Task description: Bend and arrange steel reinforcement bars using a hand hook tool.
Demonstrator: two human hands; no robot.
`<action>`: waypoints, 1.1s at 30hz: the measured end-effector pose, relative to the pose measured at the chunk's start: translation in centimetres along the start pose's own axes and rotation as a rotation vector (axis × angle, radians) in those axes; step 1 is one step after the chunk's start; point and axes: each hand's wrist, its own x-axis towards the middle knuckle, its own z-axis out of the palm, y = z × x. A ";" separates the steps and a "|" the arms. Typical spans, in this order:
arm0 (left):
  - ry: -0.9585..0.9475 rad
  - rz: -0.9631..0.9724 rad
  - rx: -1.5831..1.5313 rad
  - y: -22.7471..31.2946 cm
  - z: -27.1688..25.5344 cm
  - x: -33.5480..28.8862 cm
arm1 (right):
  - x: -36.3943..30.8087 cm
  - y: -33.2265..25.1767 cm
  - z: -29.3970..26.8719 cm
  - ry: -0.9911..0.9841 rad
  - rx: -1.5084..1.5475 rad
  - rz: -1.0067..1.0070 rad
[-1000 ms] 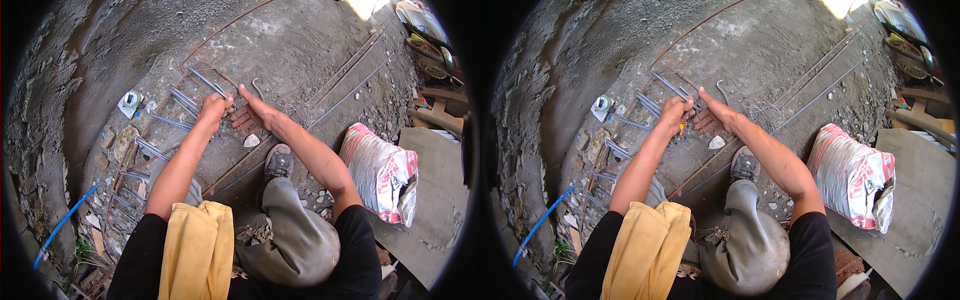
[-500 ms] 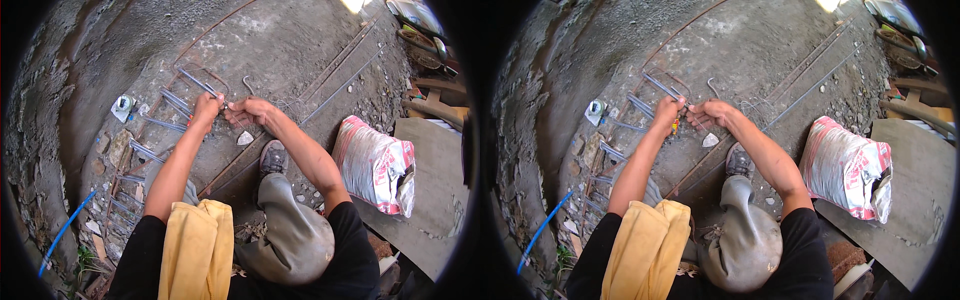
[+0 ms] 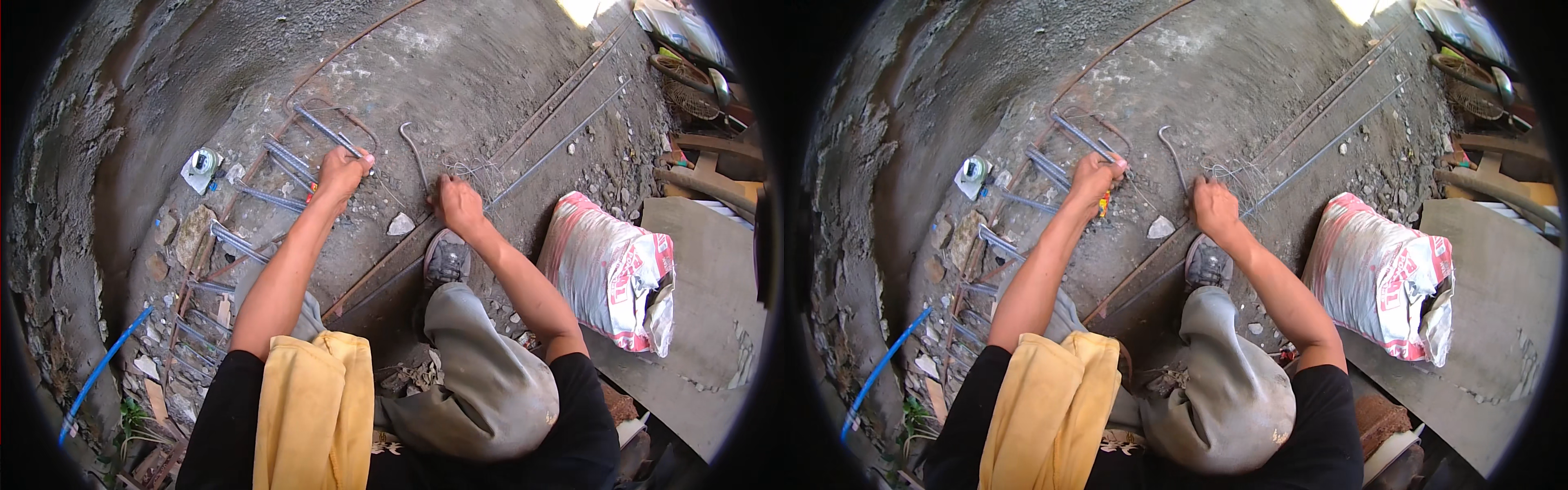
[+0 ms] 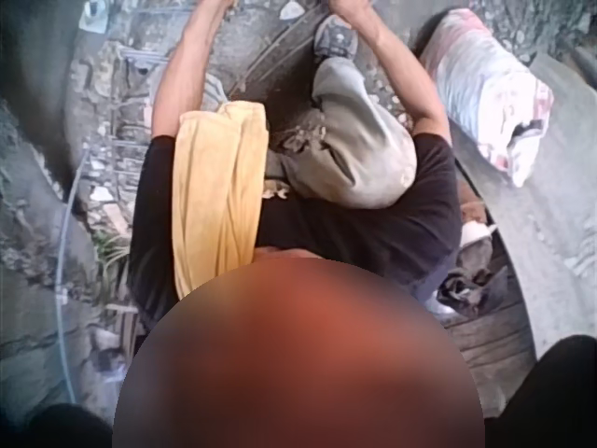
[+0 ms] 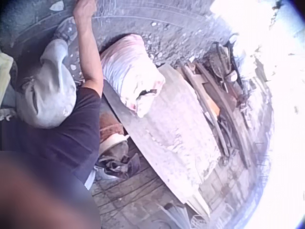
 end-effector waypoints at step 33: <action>0.030 0.051 0.168 -1.3 -0.2 0.9 | -7.9 -3.2 -9.8 0.045 0.183 -0.067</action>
